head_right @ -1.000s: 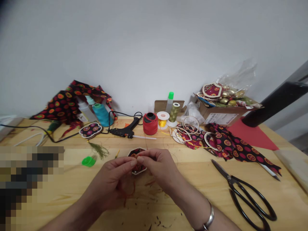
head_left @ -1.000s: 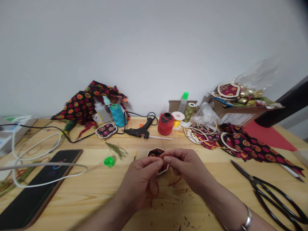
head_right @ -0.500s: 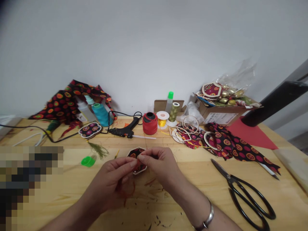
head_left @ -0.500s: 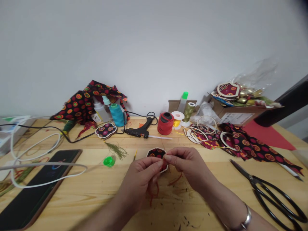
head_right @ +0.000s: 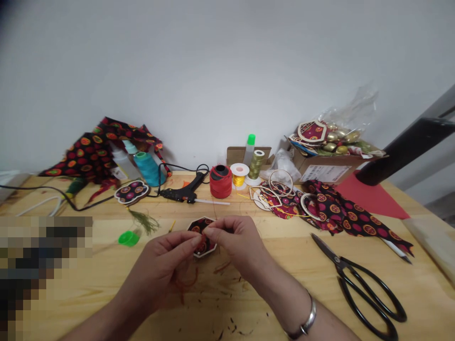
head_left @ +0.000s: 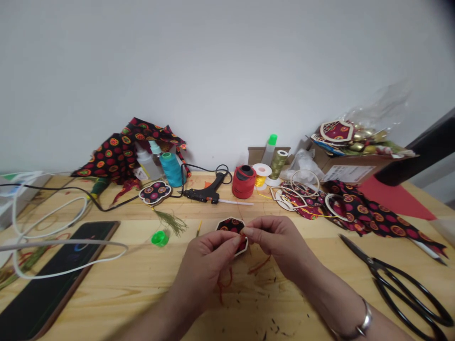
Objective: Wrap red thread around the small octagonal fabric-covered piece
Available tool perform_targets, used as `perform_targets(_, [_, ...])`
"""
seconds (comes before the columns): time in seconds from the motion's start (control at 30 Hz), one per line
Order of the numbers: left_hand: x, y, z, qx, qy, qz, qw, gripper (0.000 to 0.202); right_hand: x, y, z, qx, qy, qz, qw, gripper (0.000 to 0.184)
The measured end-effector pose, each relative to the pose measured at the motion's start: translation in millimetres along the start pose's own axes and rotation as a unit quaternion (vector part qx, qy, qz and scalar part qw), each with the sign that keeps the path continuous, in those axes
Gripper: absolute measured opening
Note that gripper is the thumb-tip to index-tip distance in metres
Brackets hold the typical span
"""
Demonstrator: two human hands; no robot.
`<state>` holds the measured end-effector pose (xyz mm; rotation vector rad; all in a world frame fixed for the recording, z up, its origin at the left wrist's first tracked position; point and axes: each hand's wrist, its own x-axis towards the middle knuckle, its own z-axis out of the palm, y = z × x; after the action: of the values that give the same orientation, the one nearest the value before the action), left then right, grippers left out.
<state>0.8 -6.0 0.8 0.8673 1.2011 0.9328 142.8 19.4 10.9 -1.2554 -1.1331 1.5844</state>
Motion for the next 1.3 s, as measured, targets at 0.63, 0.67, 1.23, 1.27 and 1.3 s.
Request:
perform_targets(0.63, [-1.4, 1.1, -0.7, -0.028, 0.021, -0.015, 0.999, 0.014, 0.9, 1.5, -1.2, -0.007, -0.008, -0.009, 1.000, 0.011])
perform_targets(0.67, [-1.8, 0.8, -0.2, -0.025, 0.016, -0.016, 0.999, 0.014, 1.1, 2.0, -1.4, -0.010, -0.010, -0.012, 1.000, 0.011])
perform_targets(1.23, [-3.6, -0.1, 2.4, -0.027, -0.002, -0.002, 1.000, 0.036, -2.4, -2.6, -2.4, -0.132, -0.017, -0.085, 0.987, 0.010])
perform_targets(1.27, [-3.5, -0.7, 2.3, -0.026, -0.018, -0.003, 1.000, 0.038, -3.4, -2.8, -2.3, -0.146, -0.012, -0.096, 0.984, 0.011])
perform_targets(1.3, [-3.3, -1.5, 1.9, -0.027, -0.034, -0.007, 0.999, 0.039, -4.2, -2.6, -2.2, -0.163, -0.005, -0.108, 0.981, 0.011])
